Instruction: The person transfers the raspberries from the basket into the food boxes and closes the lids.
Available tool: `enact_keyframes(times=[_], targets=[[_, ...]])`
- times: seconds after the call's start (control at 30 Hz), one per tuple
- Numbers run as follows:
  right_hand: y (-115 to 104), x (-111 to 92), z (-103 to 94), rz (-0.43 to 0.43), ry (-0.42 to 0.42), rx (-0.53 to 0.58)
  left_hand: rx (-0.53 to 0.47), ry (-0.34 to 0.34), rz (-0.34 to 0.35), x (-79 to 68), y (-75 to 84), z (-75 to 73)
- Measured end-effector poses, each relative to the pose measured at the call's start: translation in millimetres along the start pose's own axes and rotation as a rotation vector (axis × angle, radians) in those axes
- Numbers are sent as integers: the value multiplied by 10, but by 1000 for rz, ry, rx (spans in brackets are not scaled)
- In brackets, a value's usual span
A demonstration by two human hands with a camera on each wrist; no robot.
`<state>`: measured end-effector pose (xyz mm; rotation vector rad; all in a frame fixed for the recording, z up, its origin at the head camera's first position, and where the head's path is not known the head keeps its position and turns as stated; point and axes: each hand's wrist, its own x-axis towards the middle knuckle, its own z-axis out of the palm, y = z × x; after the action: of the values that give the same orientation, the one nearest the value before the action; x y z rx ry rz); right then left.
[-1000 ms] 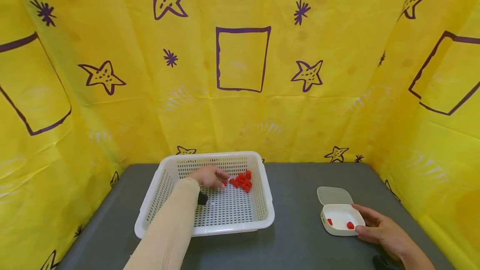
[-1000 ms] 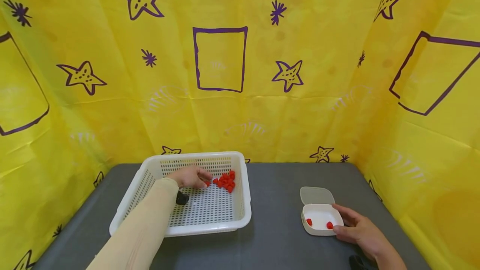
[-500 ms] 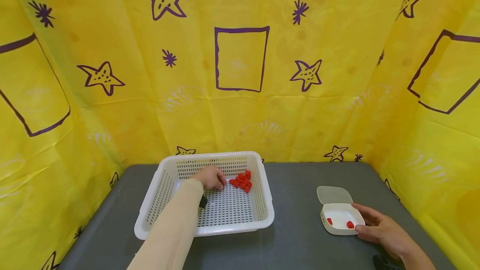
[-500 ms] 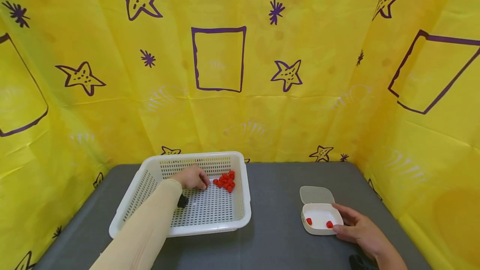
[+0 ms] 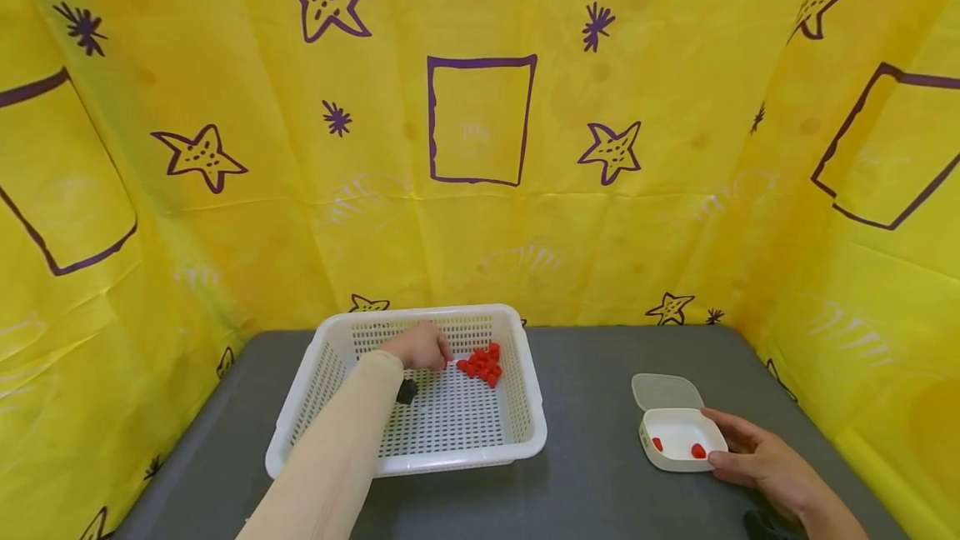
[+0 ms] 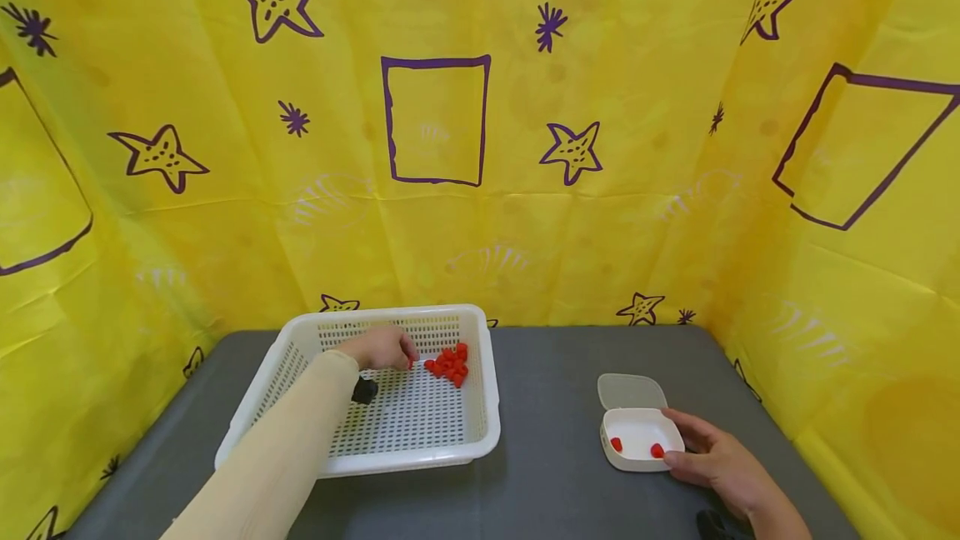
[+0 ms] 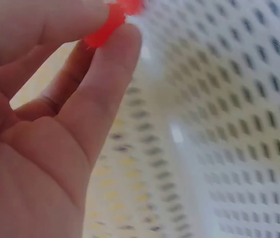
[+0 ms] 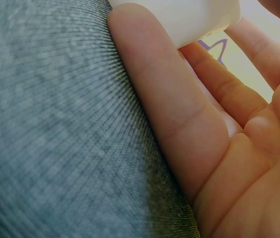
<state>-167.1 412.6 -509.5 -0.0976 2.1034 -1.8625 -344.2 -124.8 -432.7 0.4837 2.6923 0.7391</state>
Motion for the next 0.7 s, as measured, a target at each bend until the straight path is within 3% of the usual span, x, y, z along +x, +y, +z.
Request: enact_keyframes(times=[0.3, 0.53, 0.7], targets=[[-5, 17, 12, 23, 29, -10, -307, 63, 82, -112, 512, -217], [14, 18, 10, -16, 0, -4, -538, 184, 30, -76, 860, -96], [17, 19, 5, 1, 10, -6, -852, 238, -19, -43, 1043, 33]])
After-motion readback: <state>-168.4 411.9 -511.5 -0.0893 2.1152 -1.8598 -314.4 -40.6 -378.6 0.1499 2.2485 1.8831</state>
